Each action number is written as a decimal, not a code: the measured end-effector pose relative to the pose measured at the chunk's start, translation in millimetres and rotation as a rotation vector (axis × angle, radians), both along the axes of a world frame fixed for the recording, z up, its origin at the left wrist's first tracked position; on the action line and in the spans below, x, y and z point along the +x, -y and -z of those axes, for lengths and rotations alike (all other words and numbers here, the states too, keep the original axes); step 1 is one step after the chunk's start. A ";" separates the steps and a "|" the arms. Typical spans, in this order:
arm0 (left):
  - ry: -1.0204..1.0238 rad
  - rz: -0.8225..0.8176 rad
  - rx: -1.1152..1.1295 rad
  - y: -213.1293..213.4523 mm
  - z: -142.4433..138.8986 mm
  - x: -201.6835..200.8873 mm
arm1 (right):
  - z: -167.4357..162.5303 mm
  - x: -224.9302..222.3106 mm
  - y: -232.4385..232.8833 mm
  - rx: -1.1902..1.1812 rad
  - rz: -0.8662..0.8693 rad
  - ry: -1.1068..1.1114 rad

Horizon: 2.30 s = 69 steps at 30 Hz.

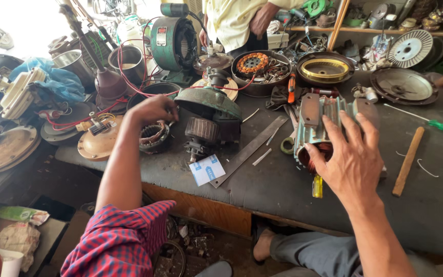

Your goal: The person uses a screwdriver and a wooden stick to adjust and press down copper windings inside an electric motor stator. They repeatedly probe the coils, reposition the stator, and use both tools to compact the windings within the housing.

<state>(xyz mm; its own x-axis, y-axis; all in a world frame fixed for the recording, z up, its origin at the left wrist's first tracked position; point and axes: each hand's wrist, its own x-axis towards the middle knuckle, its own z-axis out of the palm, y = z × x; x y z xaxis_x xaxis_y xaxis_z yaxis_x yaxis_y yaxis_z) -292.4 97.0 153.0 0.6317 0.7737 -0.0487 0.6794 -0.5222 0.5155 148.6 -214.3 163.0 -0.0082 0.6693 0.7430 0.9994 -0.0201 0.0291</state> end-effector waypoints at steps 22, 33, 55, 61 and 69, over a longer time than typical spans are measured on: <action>1.921 -0.499 0.080 -103.7 -116.8 67.3 | -3.9 -12.2 -7.5 0.017 0.011 -0.099; 1.910 -0.436 0.229 -110.6 -112.8 79.6 | -3.0 -11.0 -5.6 -0.006 0.004 -0.121; 1.684 -0.319 0.206 -82.5 -91.0 93.5 | -6.9 -13.3 -0.2 0.010 -0.020 -0.109; 1.467 -0.242 0.299 -26.9 -90.9 103.6 | -7.2 -12.6 -0.3 -0.001 -0.001 -0.102; 1.252 -0.106 0.248 31.7 -75.3 149.8 | -7.4 -11.4 0.0 0.002 -0.004 -0.107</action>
